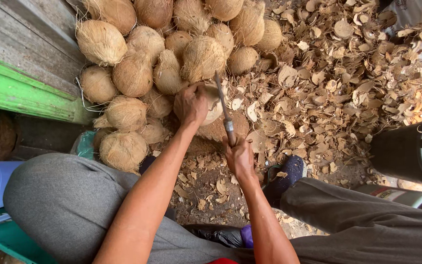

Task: The person sits on the ground and uses a machete to peel the husk off a coconut. They repeatedly strike the coconut against a wooden stump, rotating it to remove the fibrous outer layer. The peeled coconut is not shown being placed anywhere.

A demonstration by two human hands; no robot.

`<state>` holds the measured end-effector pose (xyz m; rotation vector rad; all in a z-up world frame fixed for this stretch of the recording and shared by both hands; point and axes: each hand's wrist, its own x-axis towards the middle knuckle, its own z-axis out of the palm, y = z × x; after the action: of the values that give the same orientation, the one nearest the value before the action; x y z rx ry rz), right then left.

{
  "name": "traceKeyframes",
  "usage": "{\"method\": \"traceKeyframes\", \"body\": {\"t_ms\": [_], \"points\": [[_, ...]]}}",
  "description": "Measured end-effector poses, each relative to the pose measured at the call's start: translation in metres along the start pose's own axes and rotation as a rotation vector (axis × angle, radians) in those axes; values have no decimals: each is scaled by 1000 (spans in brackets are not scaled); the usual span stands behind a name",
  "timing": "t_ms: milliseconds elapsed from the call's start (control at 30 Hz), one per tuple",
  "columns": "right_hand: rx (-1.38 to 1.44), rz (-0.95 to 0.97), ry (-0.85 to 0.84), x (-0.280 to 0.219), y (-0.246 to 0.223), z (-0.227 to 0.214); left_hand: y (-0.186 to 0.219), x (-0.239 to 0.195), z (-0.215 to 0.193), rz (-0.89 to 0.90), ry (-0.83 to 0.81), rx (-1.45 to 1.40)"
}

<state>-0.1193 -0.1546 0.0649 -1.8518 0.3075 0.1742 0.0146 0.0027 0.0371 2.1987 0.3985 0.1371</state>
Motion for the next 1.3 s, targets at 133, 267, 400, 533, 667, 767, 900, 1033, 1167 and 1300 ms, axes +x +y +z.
{"method": "traceKeyframes", "body": {"t_ms": [133,267,400,533,667,767,900,1033,1167,1300], "points": [[-197,-84,42,7,9,2,1,1,4,-107,-61,0],[-258,-167,113,9,27,4,-5,-10,-3,159,126,99],[-237,246,-39,19,40,-2,9,-1,-13,-137,-93,-17],[-231,-151,157,1,54,-13,-7,-19,-10,-25,-66,18],[1,57,11,20,22,-18,-12,9,-9,150,27,42],[-40,105,7,1,12,-16,-28,1,0,320,38,111],[-23,111,-74,-3,-2,-13,-28,10,-2,248,-127,41],[43,-79,60,-9,5,-10,-33,3,-3,219,-122,55],[27,110,-66,-5,9,-2,-22,6,-2,210,-135,59],[-42,107,45,-2,27,5,-20,3,1,204,-60,59]]}}
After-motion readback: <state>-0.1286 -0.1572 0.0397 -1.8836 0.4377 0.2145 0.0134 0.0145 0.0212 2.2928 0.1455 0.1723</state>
